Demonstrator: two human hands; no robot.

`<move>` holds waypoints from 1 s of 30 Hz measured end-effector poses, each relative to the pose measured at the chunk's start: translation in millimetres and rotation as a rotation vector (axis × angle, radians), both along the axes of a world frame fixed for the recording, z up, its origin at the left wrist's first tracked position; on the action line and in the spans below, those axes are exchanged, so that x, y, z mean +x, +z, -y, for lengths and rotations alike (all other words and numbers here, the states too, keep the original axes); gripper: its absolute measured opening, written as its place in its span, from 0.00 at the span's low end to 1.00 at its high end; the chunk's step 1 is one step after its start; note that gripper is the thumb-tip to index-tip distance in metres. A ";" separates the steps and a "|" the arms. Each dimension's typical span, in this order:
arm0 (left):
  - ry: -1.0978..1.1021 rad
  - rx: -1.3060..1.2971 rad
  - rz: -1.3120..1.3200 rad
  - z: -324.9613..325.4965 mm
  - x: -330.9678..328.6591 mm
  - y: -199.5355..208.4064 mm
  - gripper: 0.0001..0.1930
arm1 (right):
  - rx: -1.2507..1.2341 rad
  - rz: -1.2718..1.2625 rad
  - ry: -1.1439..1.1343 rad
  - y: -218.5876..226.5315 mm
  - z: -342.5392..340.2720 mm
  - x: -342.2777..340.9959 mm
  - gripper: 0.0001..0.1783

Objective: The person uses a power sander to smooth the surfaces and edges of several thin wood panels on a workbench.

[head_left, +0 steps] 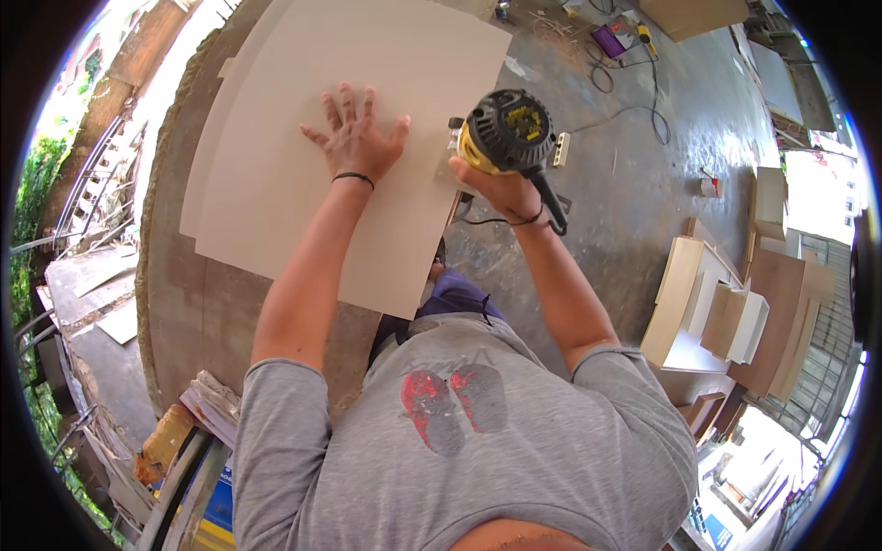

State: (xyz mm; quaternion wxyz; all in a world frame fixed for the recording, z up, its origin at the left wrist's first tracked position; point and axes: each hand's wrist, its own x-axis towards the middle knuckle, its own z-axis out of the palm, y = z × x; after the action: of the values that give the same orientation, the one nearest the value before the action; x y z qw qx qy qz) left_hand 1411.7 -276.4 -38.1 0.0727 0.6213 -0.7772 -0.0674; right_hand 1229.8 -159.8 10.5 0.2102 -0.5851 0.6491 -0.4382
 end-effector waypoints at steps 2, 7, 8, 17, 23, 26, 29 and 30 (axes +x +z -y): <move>-0.004 0.006 0.006 -2.0 4.3 0.1 0.41 | 0.050 0.043 -0.002 2.7 11.4 -6.0 0.19; -0.021 -0.035 0.039 1.5 -0.1 -0.6 0.39 | -0.080 0.015 -0.019 7.5 54.8 -41.8 0.22; -0.027 -0.037 0.051 0.7 0.2 0.1 0.38 | -0.051 -0.009 -0.030 8.0 61.3 -48.4 0.21; -0.035 -0.022 0.060 -0.6 2.0 5.6 0.38 | -0.045 -0.111 -0.069 11.5 108.4 -87.2 0.24; -0.033 -0.017 0.070 -0.9 1.5 6.5 0.38 | -0.137 -0.097 -0.089 1.1 130.9 -106.6 0.25; -0.040 -0.029 0.058 -1.3 2.5 5.1 0.38 | -0.209 -0.102 -0.113 -3.0 149.4 -120.2 0.26; -0.035 0.000 0.084 -0.8 2.7 4.3 0.38 | -0.227 -0.092 -0.113 1.4 163.5 -130.1 0.27; -0.037 -0.005 0.086 -0.3 3.1 3.8 0.38 | -0.191 -0.100 -0.103 2.7 167.9 -133.7 0.27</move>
State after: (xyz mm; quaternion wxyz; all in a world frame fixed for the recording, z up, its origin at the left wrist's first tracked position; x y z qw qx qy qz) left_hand 1414.7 -276.1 -34.4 0.0396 0.6090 -0.7912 -0.0399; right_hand 1096.1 -327.7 13.2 0.0980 -0.5896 0.6432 -0.4786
